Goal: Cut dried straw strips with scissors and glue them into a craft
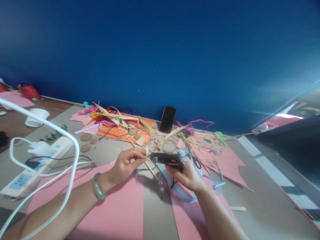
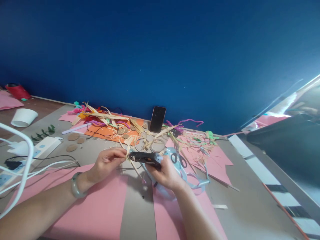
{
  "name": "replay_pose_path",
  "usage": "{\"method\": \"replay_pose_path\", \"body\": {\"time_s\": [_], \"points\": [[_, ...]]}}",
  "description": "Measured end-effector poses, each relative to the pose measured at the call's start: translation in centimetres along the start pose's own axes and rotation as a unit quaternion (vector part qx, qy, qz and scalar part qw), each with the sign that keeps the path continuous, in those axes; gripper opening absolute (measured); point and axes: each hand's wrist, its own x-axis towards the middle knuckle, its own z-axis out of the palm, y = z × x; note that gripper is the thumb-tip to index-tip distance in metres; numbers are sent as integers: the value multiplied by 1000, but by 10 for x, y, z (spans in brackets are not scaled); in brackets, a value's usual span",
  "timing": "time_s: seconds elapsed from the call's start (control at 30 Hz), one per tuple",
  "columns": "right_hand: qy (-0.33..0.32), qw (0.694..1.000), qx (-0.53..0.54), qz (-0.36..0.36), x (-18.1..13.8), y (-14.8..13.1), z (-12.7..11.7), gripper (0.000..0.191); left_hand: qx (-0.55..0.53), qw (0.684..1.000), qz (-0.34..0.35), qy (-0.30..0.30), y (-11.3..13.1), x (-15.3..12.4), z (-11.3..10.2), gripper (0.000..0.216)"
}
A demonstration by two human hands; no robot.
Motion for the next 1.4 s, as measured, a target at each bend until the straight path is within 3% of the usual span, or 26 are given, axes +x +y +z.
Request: {"method": "replay_pose_path", "body": {"time_s": [1.0,1.4], "points": [[-20,1000,-14,-13,1,2,0,19,8,1000,-23,4,0,1,-1,9],[8,1000,-7,-3,2,-2,2,17,9,1000,-23,10,2,1,1,13]]}}
